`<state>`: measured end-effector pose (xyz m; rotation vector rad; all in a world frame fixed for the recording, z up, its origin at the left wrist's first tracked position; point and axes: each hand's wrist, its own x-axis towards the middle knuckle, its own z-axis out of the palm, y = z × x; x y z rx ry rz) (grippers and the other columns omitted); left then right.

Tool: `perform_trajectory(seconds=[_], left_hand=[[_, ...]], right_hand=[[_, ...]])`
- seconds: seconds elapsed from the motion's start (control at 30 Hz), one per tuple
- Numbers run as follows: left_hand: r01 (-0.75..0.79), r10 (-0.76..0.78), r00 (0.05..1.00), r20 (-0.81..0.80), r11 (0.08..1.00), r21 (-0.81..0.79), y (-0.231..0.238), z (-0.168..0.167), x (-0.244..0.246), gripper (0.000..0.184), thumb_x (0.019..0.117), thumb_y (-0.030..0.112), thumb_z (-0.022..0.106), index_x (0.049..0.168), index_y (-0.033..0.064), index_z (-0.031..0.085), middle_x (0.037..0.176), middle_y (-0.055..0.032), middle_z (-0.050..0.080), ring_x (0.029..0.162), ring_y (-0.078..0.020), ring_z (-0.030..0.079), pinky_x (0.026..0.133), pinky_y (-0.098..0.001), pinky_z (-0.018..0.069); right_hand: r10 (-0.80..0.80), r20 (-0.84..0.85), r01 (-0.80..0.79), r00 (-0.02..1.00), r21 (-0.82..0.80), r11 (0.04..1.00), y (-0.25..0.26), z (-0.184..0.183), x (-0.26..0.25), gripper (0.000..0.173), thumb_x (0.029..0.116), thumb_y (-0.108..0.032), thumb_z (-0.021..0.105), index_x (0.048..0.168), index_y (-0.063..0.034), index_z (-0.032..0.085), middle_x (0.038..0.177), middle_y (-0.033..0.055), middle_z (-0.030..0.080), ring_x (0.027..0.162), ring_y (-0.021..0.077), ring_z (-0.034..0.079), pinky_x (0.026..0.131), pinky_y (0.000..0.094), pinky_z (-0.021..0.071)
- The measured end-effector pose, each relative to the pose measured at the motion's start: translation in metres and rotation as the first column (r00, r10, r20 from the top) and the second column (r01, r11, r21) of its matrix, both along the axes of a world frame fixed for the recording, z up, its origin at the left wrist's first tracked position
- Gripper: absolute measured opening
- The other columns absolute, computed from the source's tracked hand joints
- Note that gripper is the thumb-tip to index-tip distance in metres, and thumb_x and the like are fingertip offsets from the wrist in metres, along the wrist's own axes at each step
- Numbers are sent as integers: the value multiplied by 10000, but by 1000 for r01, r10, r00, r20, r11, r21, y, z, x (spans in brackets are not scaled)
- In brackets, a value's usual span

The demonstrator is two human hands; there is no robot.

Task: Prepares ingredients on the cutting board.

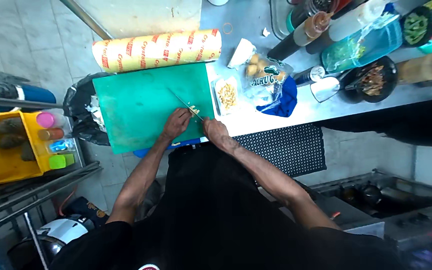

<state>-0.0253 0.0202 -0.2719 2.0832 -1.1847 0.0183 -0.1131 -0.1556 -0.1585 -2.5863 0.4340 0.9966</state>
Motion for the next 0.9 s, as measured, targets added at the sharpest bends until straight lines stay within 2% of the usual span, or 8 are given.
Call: perform_trajectory(seconds=[0.1, 0.27, 0.47, 0.57, 0.67, 0.77, 0.83, 0.9], left_hand=[[-76, 76, 997, 3, 997, -4, 1, -2, 0, 163, 1007, 112, 600, 1004, 14, 731, 1074, -150, 718, 1095, -296, 677, 1001, -395, 541], [-133, 133, 991, 2, 991, 10, 0, -1, -5, 164, 1005, 111, 611, 1041, 25, 746, 1098, -149, 718, 1098, -291, 678, 1003, -391, 543], [-216, 216, 976, -5, 976, 21, 0, 6, -10, 216, 991, 207, 670, 1123, 45, 723, 1169, -150, 695, 1134, -283, 665, 1008, -387, 543], [-251, 251, 968, 0, 967, 44, 6, 10, -12, 232, 987, 239, 673, 1091, 35, 714, 1159, -163, 686, 1133, -295, 658, 1004, -401, 543], [-191, 189, 981, 35, 979, 74, 10, 9, -11, 203, 1019, 204, 616, 1049, 31, 717, 1129, -159, 689, 1114, -294, 661, 993, -397, 548], [-144, 141, 989, 31, 985, 97, 9, 10, -6, 182, 1021, 148, 575, 1027, 26, 710, 1091, -155, 696, 1079, -300, 670, 959, -403, 561], [-144, 143, 989, 23, 985, 98, 8, 9, -2, 185, 1010, 134, 570, 1008, 20, 717, 1083, -152, 707, 1079, -293, 678, 967, -396, 557], [-133, 134, 991, -1, 986, 98, 8, 8, -1, 192, 1007, 136, 571, 997, 17, 722, 1087, -149, 712, 1090, -287, 678, 984, -391, 549]], right_hand=[[-19, -53, 18, 998, -17, 1000, 1, 11, -16, 313, 1092, -299, 433, 1196, -46, 585, 1015, 215, 690, 939, 406, 718, 727, 558, 589], [-51, 56, 52, 997, -19, 998, 10, -35, -8, 357, 1104, -331, 399, 1219, -49, 584, 994, 217, 696, 918, 413, 722, 723, 562, 590], [-50, 112, 51, 992, -1, 999, 13, -41, 5, 336, 1098, -319, 413, 1196, -49, 589, 993, 213, 691, 931, 405, 719, 726, 550, 592], [-51, 105, 51, 993, 9, 999, 14, -41, 4, 356, 1103, -328, 395, 1207, -45, 583, 998, 219, 687, 936, 414, 715, 728, 560, 589], [-45, 108, 44, 993, 9, 999, 12, -41, 4, 353, 1103, -328, 389, 1202, -51, 584, 991, 215, 687, 926, 411, 717, 721, 563, 591], [-30, 61, 31, 998, -18, 999, 15, -16, 4, 311, 1097, -277, 411, 1208, -37, 576, 1017, 220, 685, 946, 413, 715, 732, 559, 591], [-25, -20, 24, 999, -33, 999, 19, 17, 1, 253, 1058, -185, 477, 1227, -25, 575, 1056, 231, 682, 966, 417, 711, 738, 563, 590], [-27, -76, 24, 997, -38, 999, 20, 32, -6, 238, 1023, -144, 526, 1218, -17, 573, 1072, 233, 677, 967, 420, 710, 730, 563, 592]])
